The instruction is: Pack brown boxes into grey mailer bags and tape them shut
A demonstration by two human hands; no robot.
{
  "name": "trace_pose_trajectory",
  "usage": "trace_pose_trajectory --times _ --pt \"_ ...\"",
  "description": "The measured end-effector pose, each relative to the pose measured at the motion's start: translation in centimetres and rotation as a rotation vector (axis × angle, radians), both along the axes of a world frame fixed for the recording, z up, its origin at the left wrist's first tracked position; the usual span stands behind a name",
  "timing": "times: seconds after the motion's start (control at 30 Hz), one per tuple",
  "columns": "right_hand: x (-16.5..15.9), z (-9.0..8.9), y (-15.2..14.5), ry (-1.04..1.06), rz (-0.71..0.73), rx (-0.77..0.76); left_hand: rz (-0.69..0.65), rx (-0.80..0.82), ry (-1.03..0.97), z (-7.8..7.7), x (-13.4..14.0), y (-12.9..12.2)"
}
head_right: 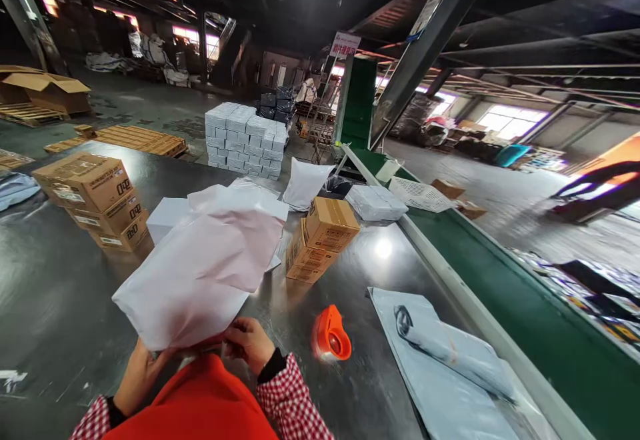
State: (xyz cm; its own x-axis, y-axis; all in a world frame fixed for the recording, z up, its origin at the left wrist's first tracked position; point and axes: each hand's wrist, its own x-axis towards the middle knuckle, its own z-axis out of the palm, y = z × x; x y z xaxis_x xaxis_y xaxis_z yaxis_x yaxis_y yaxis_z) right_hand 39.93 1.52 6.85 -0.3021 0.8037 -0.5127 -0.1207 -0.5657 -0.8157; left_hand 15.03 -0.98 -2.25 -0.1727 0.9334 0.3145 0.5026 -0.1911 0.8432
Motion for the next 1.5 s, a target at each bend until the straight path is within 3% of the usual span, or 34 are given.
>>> trace_pose_trajectory --times 0.3,0.4,0.57,1.0,1.23,1.33,1.43,1.5 --pt "-0.5 -1.9 -1.2 0.055 -0.07 0.008 0.026 -0.001 -0.02 -1.0 -0.2 -0.1" --pt "-1.0 -2.4 -1.7 -0.077 -0.063 0.074 0.017 -0.01 -0.003 -1.0 -0.2 -0.1" --pt "-2.0 -2.2 -1.8 -0.32 -0.176 0.17 0.017 0.026 0.038 -0.9 -0.4 -0.1" --pt "-2.3 -2.2 -2.1 -0.146 -0.279 0.136 -0.045 -0.052 0.036 -1.3 -0.7 -0.5" --pt "-1.7 -5.1 -1.4 -0.126 -0.186 -0.022 -0.05 -0.063 0.038 -1.4 -0.6 -0.2" --pt "-0.9 -5.6 -0.4 -0.233 -0.133 0.07 -0.053 -0.079 0.04 -2.3 -0.8 -0.1" --pt "-0.2 -4.4 0.4 -0.298 -0.223 0.298 -0.062 -0.09 0.027 -3.6 -1.1 -0.5" --pt "0.0 -3.4 0.5 -0.273 -0.203 0.426 -0.107 -0.086 0.023 -4.3 -1.1 -0.7"
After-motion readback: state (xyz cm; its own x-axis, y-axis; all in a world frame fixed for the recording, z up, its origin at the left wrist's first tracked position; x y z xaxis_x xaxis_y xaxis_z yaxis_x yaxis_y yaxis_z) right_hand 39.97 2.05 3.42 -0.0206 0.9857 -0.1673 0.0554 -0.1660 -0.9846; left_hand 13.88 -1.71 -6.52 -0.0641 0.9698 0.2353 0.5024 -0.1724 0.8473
